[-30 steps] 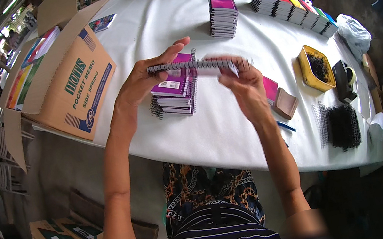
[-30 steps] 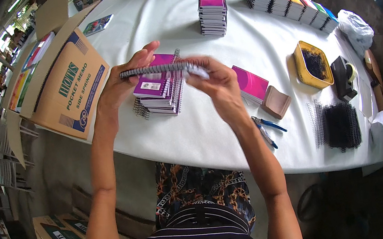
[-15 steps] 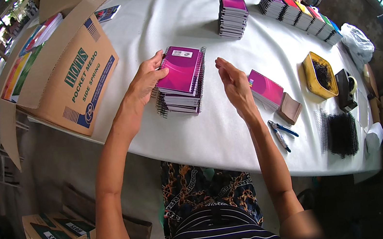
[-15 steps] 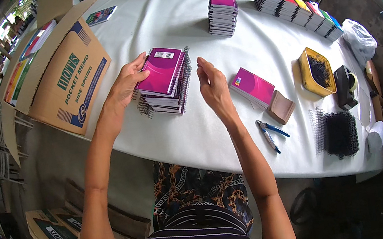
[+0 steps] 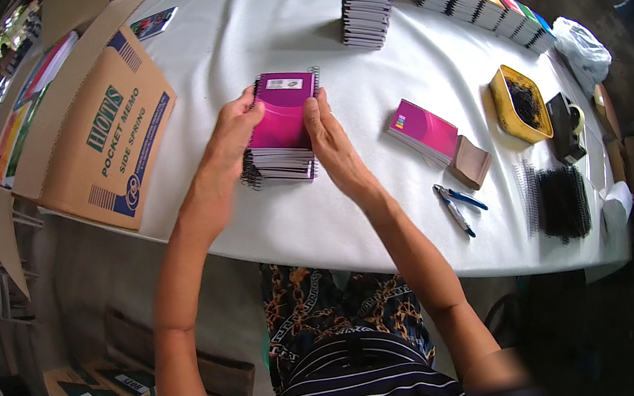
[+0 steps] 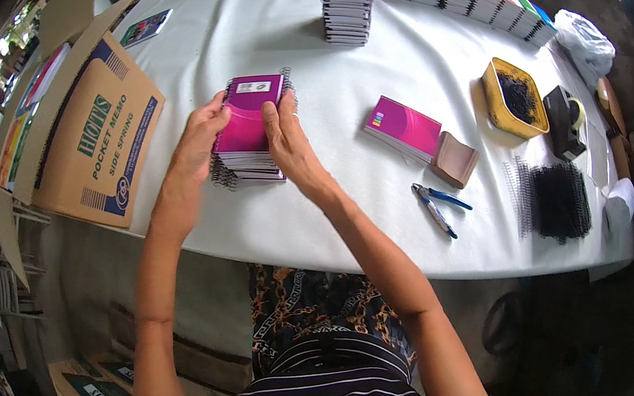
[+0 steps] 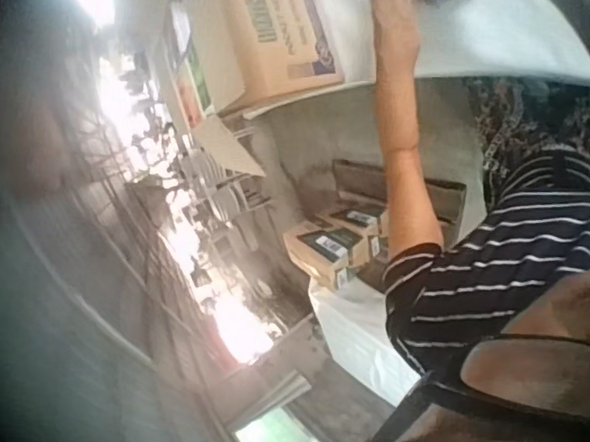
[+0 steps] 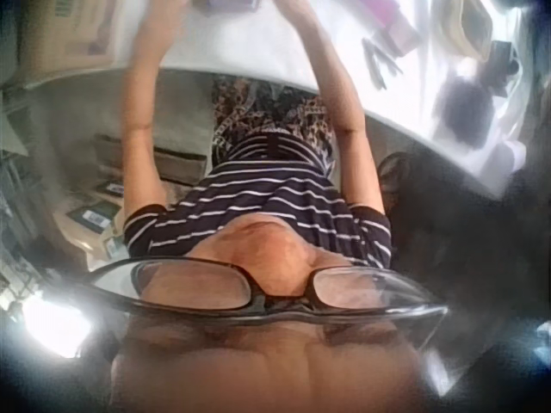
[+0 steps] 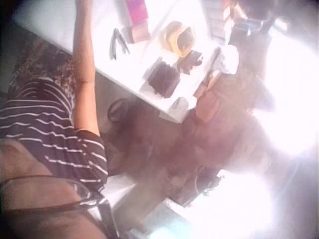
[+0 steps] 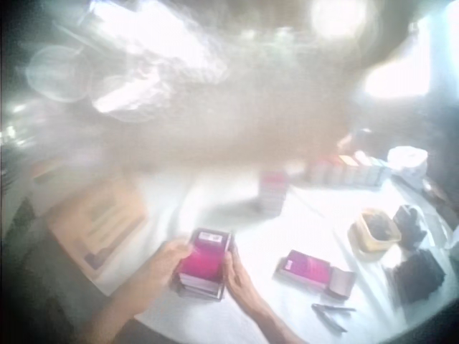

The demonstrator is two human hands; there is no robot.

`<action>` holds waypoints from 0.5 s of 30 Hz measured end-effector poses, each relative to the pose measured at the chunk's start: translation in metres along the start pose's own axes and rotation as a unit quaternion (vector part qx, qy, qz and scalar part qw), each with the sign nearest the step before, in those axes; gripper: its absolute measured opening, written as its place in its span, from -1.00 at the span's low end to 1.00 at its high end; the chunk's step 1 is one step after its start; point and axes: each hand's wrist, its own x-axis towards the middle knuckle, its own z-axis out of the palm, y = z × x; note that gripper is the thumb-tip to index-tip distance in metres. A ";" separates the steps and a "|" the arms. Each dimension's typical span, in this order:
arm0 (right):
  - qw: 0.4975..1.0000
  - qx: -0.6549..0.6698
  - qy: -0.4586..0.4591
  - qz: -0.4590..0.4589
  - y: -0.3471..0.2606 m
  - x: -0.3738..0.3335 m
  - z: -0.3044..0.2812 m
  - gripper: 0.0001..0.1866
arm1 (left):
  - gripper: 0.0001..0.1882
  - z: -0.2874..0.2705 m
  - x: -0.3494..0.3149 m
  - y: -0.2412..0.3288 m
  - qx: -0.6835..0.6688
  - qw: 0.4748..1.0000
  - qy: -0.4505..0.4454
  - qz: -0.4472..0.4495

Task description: The person inserts spiral coils into notebooks, clips and bends the wire ends using pliers, and stacks the completed notebooks on a table.

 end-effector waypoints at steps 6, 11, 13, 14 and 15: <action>0.915 -0.395 0.065 -0.038 0.039 0.012 -0.186 -0.55 | -0.28 -0.025 -0.040 0.034 0.069 0.969 0.131 0.195; 0.852 -0.513 -0.007 0.105 0.034 0.009 -0.269 -0.49 | -0.35 0.019 -0.091 0.037 0.085 0.963 0.110 0.229; 0.843 -0.500 -0.047 0.191 0.035 0.028 -0.253 -0.47 | -0.33 0.038 -0.113 0.035 0.123 0.963 0.091 0.224; 0.831 -0.501 -0.055 0.236 0.027 0.031 -0.256 -0.46 | -0.33 0.047 -0.118 0.033 0.123 0.962 0.067 0.235; 0.834 -0.496 -0.062 0.235 0.021 0.032 -0.257 -0.47 | -0.33 0.055 -0.122 0.029 0.122 0.960 0.044 0.246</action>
